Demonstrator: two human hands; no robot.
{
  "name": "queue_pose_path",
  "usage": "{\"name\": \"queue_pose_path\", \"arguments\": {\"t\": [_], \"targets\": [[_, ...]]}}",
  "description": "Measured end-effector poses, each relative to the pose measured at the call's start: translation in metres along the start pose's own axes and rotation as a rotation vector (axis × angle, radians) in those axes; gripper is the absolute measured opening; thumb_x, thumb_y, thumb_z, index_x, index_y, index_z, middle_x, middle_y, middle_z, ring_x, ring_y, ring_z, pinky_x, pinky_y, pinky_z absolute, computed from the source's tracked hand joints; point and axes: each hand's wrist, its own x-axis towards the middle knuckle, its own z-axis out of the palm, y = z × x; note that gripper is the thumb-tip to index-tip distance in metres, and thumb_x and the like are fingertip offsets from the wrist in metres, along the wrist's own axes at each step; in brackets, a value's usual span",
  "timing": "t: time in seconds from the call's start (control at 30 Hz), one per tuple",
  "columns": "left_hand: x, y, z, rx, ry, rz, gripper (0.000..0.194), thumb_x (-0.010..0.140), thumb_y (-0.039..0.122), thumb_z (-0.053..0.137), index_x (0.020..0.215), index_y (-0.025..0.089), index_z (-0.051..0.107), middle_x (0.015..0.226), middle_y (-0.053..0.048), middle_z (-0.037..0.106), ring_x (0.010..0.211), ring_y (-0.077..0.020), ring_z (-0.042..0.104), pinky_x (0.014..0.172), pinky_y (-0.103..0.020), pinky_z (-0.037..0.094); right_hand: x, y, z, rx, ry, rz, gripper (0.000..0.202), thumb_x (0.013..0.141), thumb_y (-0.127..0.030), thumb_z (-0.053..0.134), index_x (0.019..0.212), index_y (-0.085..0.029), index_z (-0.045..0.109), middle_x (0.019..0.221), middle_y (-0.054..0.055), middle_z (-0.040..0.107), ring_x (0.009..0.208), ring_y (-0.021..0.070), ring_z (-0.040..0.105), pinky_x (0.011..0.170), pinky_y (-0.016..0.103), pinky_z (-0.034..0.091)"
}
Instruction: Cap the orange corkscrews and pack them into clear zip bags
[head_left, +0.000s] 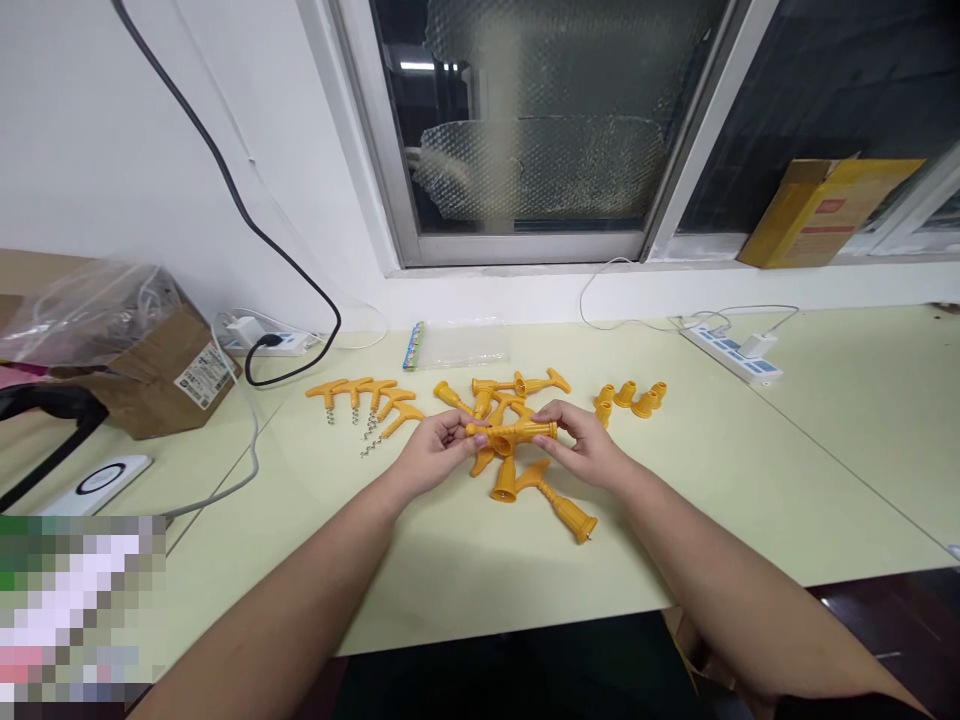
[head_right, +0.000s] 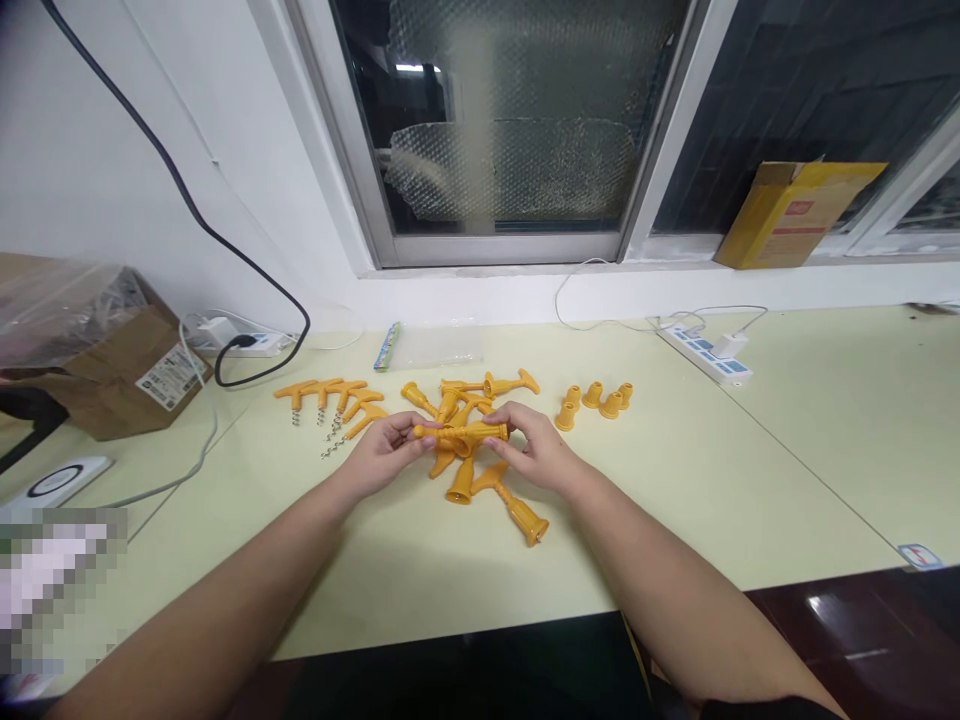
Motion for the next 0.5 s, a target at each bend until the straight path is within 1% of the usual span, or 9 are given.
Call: {"name": "queue_pose_path", "arguments": {"t": [0.1, 0.17, 0.23, 0.33, 0.4, 0.43, 0.47, 0.5], "targets": [[0.001, 0.001, 0.001, -0.055, 0.037, -0.046, 0.049, 0.085, 0.060, 0.074, 0.068, 0.017, 0.057, 0.059, 0.005, 0.045, 0.054, -0.0085, 0.039, 0.053, -0.023, 0.031, 0.002, -0.002, 0.003, -0.036, -0.012, -0.147, 0.014, 0.099, -0.023, 0.064, 0.113, -0.026, 0.063, 0.109, 0.009, 0.068, 0.103, 0.0242, 0.068, 0.089, 0.044, 0.058], [0.003, -0.001, 0.001, -0.117, 0.066, -0.094, 0.051, 0.087, 0.061, 0.071, 0.065, 0.018, 0.053, 0.057, 0.004, 0.045, 0.052, -0.0087, 0.039, 0.052, -0.023, 0.032, 0.003, -0.003, 0.004, -0.082, 0.003, -0.210, 0.016, 0.098, -0.017, 0.062, 0.111, -0.026, 0.063, 0.113, 0.009, 0.067, 0.106, 0.0247, 0.067, 0.090, 0.046, 0.058], [0.006, -0.005, -0.001, -0.223, 0.121, -0.134, 0.047, 0.087, 0.059, 0.071, 0.069, 0.018, 0.055, 0.058, 0.003, 0.051, 0.053, -0.0103, 0.046, 0.053, -0.023, 0.037, 0.004, -0.003, 0.001, -0.135, 0.063, -0.237, 0.017, 0.096, -0.014, 0.061, 0.107, -0.027, 0.061, 0.114, 0.009, 0.066, 0.107, 0.0252, 0.066, 0.089, 0.047, 0.057], [0.013, -0.010, -0.011, -0.438, 0.248, -0.180, 0.040, 0.084, 0.055, 0.077, 0.080, 0.019, 0.059, 0.069, 0.000, 0.063, 0.063, -0.0153, 0.063, 0.061, -0.027, 0.052, 0.005, -0.004, -0.008, -0.236, 0.207, -0.201, 0.014, 0.091, -0.016, 0.064, 0.093, -0.026, 0.054, 0.110, 0.008, 0.067, 0.103, 0.0259, 0.065, 0.090, 0.049, 0.055], [0.017, -0.011, -0.023, -0.529, 0.319, -0.171, 0.041, 0.080, 0.053, 0.081, 0.086, 0.019, 0.060, 0.076, -0.001, 0.066, 0.072, -0.0179, 0.069, 0.068, -0.031, 0.059, 0.005, -0.002, -0.016, -0.312, 0.291, -0.146, 0.022, 0.089, -0.021, 0.069, 0.084, -0.026, 0.048, 0.104, 0.007, 0.068, 0.100, 0.0267, 0.065, 0.090, 0.050, 0.054], [0.018, -0.012, -0.030, -0.540, 0.339, -0.149, 0.042, 0.078, 0.053, 0.084, 0.087, 0.019, 0.059, 0.076, 0.000, 0.066, 0.072, -0.0175, 0.070, 0.068, -0.031, 0.060, 0.005, -0.001, -0.020, -0.345, 0.320, -0.113, 0.024, 0.088, -0.023, 0.070, 0.083, -0.026, 0.047, 0.102, 0.007, 0.069, 0.099, 0.0270, 0.064, 0.090, 0.049, 0.054], [0.019, -0.012, -0.037, -0.532, 0.351, -0.118, 0.044, 0.076, 0.051, 0.087, 0.086, 0.020, 0.058, 0.074, 0.002, 0.065, 0.069, -0.0159, 0.069, 0.065, -0.028, 0.059, 0.005, 0.000, -0.025, -0.372, 0.341, -0.075, 0.022, 0.088, -0.026, 0.070, 0.085, -0.026, 0.049, 0.102, 0.007, 0.069, 0.097, 0.0271, 0.064, 0.089, 0.048, 0.054], [0.020, -0.012, -0.044, -0.506, 0.351, -0.088, 0.046, 0.073, 0.049, 0.090, 0.085, 0.020, 0.057, 0.071, 0.003, 0.064, 0.064, -0.0135, 0.067, 0.060, -0.024, 0.056, 0.004, 0.002, -0.029, -0.391, 0.357, -0.030, 0.017, 0.089, -0.028, 0.070, 0.091, -0.026, 0.053, 0.102, 0.007, 0.069, 0.096, 0.0268, 0.065, 0.087, 0.047, 0.054]]}}
